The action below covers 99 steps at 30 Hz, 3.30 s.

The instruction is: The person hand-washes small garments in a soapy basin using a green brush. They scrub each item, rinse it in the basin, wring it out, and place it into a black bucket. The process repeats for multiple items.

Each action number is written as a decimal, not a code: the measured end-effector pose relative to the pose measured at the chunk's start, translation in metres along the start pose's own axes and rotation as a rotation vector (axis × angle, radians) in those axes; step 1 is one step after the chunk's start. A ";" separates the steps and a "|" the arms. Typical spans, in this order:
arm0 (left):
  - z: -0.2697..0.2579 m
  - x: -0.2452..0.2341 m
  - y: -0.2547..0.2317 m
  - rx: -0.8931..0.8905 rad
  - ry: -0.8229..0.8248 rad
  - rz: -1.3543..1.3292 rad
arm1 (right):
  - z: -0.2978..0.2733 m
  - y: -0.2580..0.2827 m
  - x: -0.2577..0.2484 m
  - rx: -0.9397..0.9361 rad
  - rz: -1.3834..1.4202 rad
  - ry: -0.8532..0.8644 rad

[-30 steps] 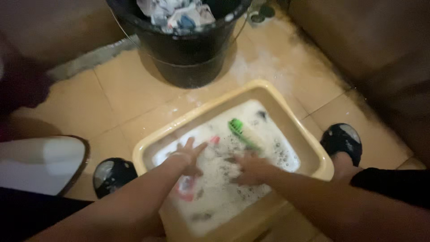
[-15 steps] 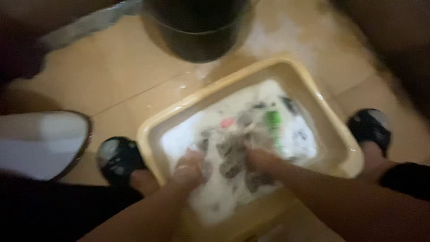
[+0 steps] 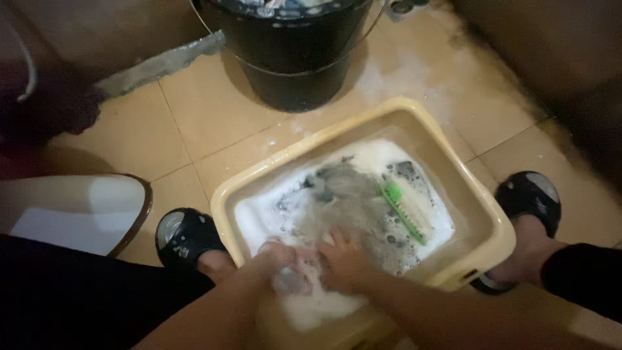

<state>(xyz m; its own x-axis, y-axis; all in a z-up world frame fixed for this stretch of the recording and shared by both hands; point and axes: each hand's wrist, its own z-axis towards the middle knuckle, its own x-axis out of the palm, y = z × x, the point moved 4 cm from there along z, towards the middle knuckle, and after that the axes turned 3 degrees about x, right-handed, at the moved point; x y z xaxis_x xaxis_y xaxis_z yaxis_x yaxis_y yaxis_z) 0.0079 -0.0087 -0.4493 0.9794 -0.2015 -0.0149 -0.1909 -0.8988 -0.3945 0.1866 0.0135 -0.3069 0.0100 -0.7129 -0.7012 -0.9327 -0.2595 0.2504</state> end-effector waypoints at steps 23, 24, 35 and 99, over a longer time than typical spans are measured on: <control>-0.194 0.024 -0.222 0.443 0.358 0.024 | -0.054 0.005 -0.129 -0.249 2.020 0.376; -0.194 0.023 -0.224 0.441 0.368 0.013 | -0.058 0.003 -0.128 -0.212 2.025 0.339; -0.215 -0.007 -0.237 0.737 -0.348 0.180 | -0.043 -0.009 -0.134 -0.359 1.895 0.053; -0.262 0.042 -0.219 0.612 0.201 -0.270 | -0.063 0.021 -0.192 -0.282 1.469 -0.606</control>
<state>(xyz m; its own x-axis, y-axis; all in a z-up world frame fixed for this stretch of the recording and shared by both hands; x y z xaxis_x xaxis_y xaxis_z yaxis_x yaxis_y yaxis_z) 0.0739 0.0774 -0.1225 0.9449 -0.1224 0.3036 0.1872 -0.5588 -0.8079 0.1880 0.1043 -0.1252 -0.9876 -0.1094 0.1129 0.0858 0.2267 0.9702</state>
